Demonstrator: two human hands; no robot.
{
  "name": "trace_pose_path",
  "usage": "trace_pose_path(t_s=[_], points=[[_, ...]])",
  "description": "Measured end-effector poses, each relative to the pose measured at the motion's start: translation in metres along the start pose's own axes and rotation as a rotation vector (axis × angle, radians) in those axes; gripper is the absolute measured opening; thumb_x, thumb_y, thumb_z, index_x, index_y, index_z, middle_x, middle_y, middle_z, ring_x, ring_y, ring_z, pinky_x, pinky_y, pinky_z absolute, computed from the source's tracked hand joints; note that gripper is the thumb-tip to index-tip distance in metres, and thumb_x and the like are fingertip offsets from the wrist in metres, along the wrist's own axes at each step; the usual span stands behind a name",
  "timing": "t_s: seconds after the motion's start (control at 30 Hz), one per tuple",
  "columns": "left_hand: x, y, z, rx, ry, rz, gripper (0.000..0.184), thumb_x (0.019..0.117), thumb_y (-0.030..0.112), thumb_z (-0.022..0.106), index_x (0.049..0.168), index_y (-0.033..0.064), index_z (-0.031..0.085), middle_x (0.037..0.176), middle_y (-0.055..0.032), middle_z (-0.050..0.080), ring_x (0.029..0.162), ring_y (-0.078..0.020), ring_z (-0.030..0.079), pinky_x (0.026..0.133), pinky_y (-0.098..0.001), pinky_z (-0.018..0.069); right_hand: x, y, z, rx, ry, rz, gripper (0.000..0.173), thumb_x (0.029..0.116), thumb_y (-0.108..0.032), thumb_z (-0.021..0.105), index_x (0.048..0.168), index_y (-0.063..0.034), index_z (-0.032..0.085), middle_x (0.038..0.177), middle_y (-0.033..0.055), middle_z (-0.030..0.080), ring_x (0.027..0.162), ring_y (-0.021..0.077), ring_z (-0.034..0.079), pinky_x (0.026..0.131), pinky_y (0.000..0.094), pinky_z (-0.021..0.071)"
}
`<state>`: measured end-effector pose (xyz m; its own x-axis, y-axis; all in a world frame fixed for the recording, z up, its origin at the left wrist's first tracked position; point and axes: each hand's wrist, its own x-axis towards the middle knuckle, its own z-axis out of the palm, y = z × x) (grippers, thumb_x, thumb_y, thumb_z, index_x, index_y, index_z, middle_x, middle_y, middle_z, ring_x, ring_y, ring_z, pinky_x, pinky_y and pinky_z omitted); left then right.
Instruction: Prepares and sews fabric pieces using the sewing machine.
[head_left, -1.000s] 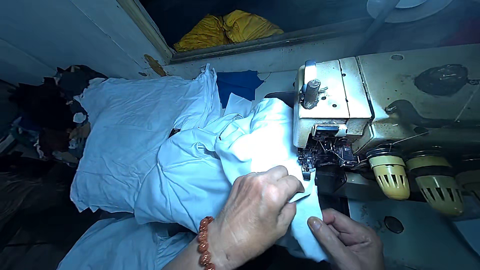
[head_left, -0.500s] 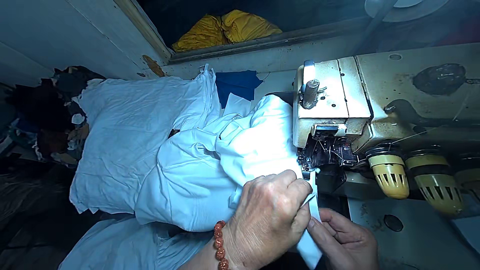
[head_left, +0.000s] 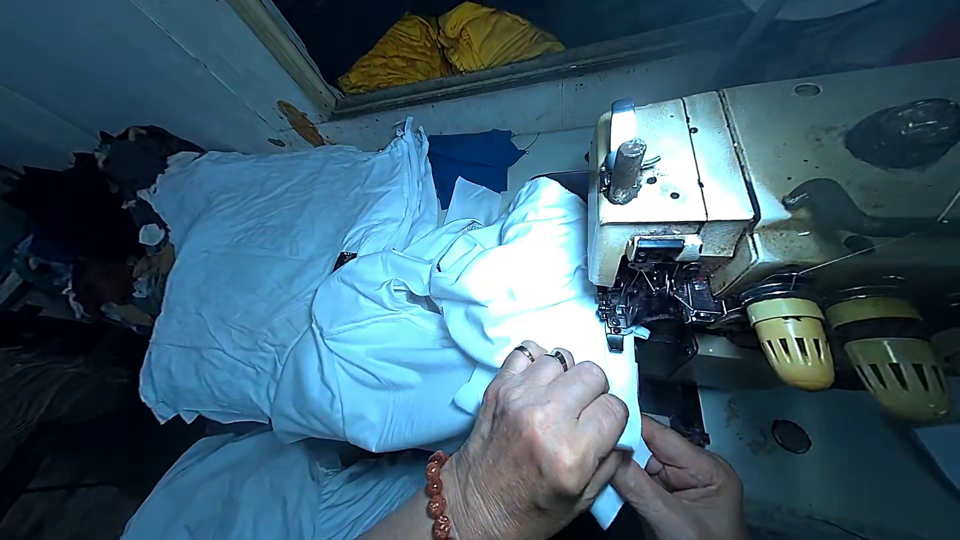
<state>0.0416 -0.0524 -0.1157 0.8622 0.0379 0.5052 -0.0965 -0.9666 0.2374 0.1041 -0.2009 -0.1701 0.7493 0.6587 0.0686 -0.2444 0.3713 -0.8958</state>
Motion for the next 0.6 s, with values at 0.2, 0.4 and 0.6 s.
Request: trace_pose_path(t_s=[0.2, 0.4, 0.6], points=[[0.005, -0.001, 0.002, 0.078, 0.022, -0.048, 0.019, 0.0956, 0.022, 0.063, 0.09, 0.0154, 0.08, 0.09, 0.0004, 0.072, 0.088, -0.0134, 0.065, 0.104, -0.0461, 0.0408, 0.007, 0.005, 0.015, -0.033, 0.004, -0.041, 0.017, 0.0882, 0.007, 0.066, 0.099, -0.0046, 0.074, 0.083, -0.0086, 0.075, 0.075, -0.004, 0.067, 0.07, 0.0162, 0.0576], [0.012, -0.019, 0.01, 0.06, 0.121, -0.139, 0.017, 0.092, 0.016, 0.065, 0.089, 0.0133, 0.082, 0.107, -0.0017, 0.078, 0.102, -0.015, 0.072, 0.114, -0.0572, 0.0387, 0.012, 0.006, 0.032, -0.038, -0.088, -0.002, 0.014, 0.0914, 0.011, 0.057, 0.095, 0.0031, 0.068, 0.073, -0.0018, 0.072, 0.064, 0.0047, 0.07, 0.059, 0.0223, 0.0608], [0.007, -0.031, -0.001, 0.043, 0.118, -0.411, 0.017, 0.0867, 0.019, 0.065, 0.097, 0.0148, 0.079, 0.104, 0.0012, 0.067, 0.093, -0.0114, 0.061, 0.075, -0.0269, 0.0513, 0.017, -0.007, 0.023, -0.366, -0.185, -0.057, 0.015, 0.0998, -0.002, 0.057, 0.102, 0.0059, 0.069, 0.075, 0.003, 0.074, 0.064, 0.0042, 0.071, 0.061, 0.0197, 0.0609]])
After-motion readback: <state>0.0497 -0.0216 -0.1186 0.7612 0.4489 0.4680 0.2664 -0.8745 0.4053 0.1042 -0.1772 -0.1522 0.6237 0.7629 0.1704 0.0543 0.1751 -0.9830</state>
